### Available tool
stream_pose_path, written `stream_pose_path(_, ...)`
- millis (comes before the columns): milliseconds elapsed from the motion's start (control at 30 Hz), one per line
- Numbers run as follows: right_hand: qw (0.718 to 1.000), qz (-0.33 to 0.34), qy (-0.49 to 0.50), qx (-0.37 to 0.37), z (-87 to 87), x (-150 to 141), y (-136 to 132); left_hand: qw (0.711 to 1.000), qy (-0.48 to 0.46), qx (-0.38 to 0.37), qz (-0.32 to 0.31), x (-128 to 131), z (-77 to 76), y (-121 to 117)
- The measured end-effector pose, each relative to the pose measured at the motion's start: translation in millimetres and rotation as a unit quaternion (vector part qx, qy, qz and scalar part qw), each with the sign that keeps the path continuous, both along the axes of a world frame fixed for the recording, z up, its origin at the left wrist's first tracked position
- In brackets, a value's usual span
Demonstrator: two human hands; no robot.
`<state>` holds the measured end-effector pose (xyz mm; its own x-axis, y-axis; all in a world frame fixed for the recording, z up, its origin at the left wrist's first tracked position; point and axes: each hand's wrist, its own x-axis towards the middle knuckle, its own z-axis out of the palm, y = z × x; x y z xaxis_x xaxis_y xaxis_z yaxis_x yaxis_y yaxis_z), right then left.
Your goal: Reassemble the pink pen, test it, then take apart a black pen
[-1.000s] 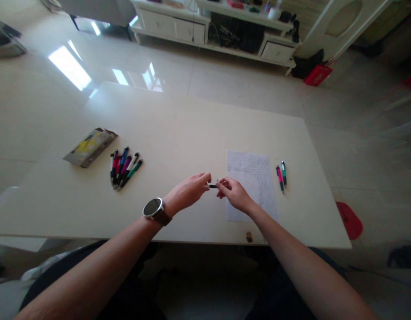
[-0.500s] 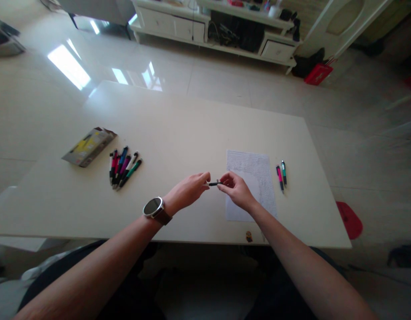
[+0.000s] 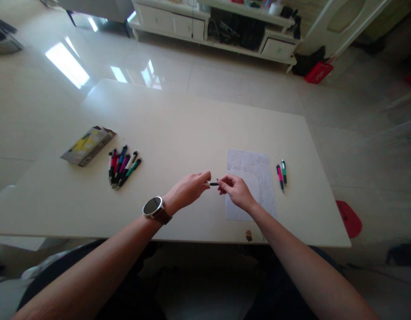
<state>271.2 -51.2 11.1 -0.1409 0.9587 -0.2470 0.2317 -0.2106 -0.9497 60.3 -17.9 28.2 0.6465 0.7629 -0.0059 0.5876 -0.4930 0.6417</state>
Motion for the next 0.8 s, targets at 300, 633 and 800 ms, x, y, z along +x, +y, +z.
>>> stream_pose_path(300,1.000,0.010,-0.012,0.012,-0.1,3,1,1.000,0.012,-0.003,0.002,0,-0.3,0)
stream_pose_path(633,0.997,-0.014,-0.041,0.060,-1.1,7,4,1.000,-0.008,0.006,-0.005,-3,3.3,4)
stream_pose_path(800,1.000,0.031,0.006,-0.001,0.6,-2,-4,1.000,-0.028,-0.002,0.001,-2,2.5,-1)
